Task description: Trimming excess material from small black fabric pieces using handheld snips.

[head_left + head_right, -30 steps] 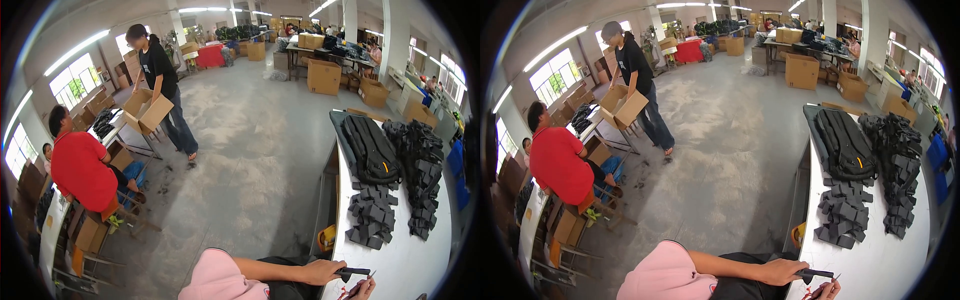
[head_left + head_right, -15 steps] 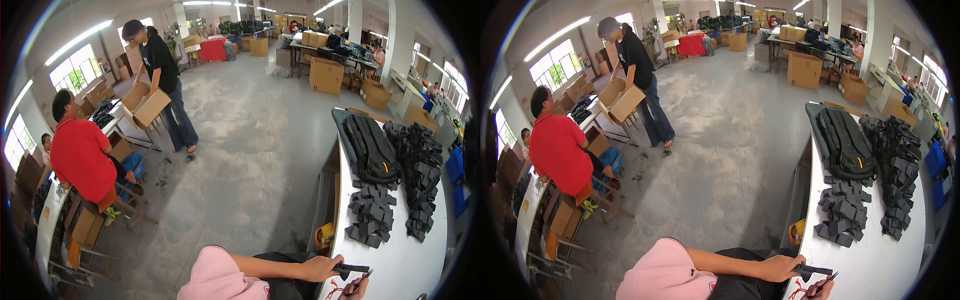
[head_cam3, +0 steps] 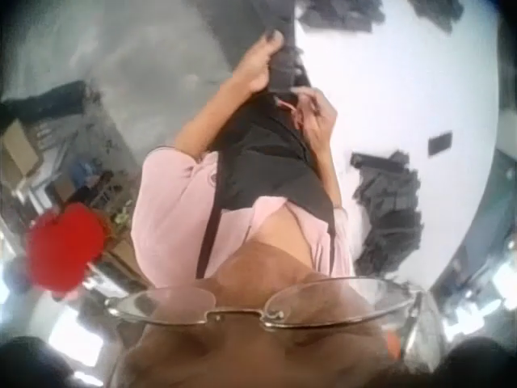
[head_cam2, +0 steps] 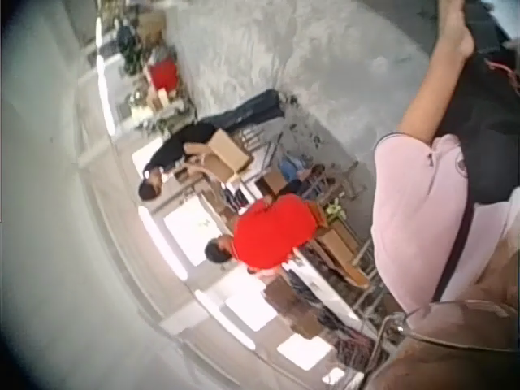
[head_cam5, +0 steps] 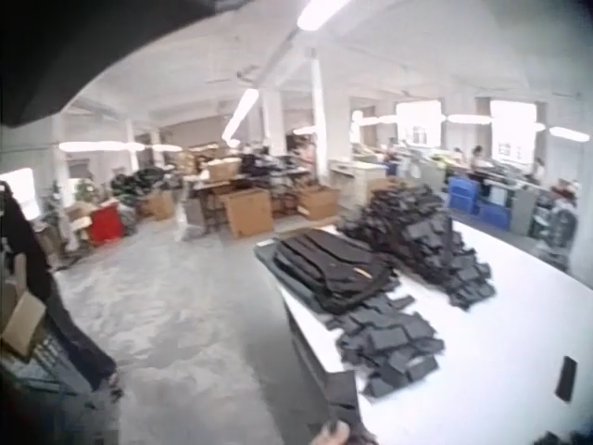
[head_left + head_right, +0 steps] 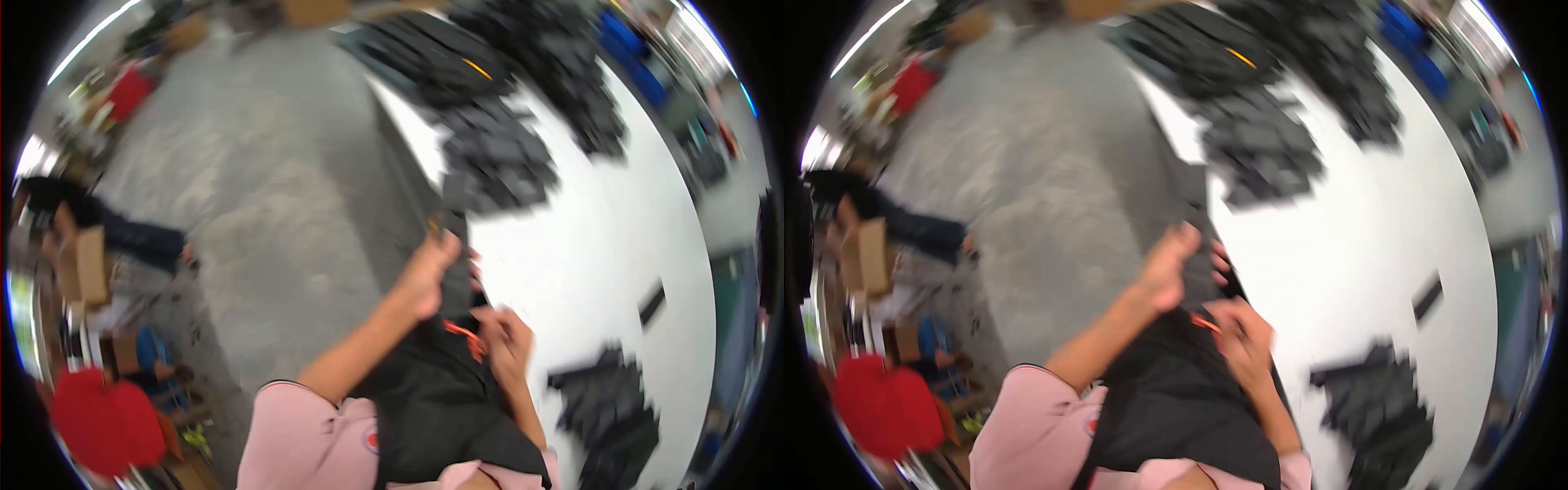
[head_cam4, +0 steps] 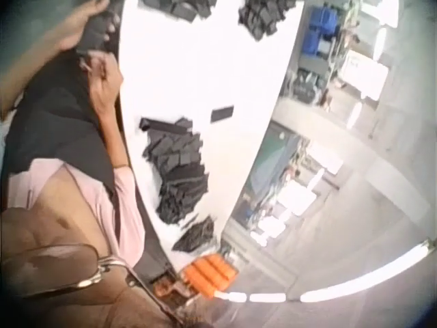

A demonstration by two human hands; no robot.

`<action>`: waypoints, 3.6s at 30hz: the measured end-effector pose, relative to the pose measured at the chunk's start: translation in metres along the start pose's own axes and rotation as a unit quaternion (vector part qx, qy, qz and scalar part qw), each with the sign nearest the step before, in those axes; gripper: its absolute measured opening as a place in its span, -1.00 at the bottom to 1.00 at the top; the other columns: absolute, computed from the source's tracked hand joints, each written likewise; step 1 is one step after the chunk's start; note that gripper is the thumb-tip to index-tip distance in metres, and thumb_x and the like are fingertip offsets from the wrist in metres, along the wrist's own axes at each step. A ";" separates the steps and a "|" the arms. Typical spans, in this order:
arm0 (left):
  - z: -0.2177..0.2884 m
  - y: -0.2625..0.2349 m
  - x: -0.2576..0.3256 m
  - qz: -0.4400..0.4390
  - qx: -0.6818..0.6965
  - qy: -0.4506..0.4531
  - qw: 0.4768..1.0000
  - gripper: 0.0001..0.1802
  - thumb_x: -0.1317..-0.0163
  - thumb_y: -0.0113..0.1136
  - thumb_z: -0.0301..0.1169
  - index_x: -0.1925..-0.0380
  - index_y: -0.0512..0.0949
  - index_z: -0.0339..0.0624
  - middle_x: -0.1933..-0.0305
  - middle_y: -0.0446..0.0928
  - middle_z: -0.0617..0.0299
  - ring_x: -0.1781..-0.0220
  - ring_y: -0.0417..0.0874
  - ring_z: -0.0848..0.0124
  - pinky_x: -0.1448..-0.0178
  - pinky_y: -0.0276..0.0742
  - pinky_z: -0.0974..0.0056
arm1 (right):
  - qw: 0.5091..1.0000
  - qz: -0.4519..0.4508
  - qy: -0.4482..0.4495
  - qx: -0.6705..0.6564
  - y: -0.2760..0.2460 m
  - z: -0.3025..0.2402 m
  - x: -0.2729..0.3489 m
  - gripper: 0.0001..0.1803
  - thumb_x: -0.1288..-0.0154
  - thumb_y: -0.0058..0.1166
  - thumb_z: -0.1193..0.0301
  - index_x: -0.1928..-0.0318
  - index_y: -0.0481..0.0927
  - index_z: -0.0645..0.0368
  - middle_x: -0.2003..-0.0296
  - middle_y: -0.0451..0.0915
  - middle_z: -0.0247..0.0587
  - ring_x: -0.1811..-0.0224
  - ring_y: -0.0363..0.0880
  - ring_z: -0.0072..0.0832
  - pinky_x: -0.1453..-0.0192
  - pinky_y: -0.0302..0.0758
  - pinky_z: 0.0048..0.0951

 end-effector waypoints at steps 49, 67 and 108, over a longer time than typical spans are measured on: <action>-0.067 0.029 -0.033 -0.070 0.197 -0.261 0.943 -0.56 -0.40 -0.19 -0.10 0.08 0.29 -0.33 0.16 0.38 0.06 0.26 0.42 0.34 0.21 0.52 0.31 | 0.965 0.200 -0.087 0.149 -0.047 0.010 0.034 -0.73 0.03 0.27 0.54 0.23 0.59 0.18 0.51 0.41 -0.24 0.59 0.40 -0.47 0.40 0.41 -0.51; -0.072 0.030 -0.030 -0.071 0.196 -0.267 0.941 -0.54 -0.40 -0.18 -0.09 0.11 0.34 -0.35 0.17 0.42 0.06 0.27 0.44 0.32 0.21 0.53 0.29 | 0.970 0.228 0.050 -0.062 -0.049 0.035 0.047 -0.80 -0.06 0.18 0.60 0.24 0.57 0.26 0.40 0.33 -0.37 0.47 0.29 -0.67 0.40 0.24 -0.68; -0.068 0.037 -0.033 -0.012 -0.008 -0.209 0.978 -0.55 -0.38 -0.14 -0.06 0.02 0.29 -0.25 0.10 0.49 -0.05 0.16 0.60 0.19 0.06 0.60 0.06 | 0.948 0.117 -0.110 0.276 -0.037 0.009 0.028 -0.74 0.02 0.26 0.53 0.26 0.53 0.14 0.53 0.42 -0.25 0.63 0.41 -0.40 0.57 0.31 -0.49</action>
Point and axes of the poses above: each hand's wrist, its own x-axis away from the middle knuckle, its own y-axis out of the palm, z = x × y, the point moved 8 cm from there along -x, towards the middle knuckle
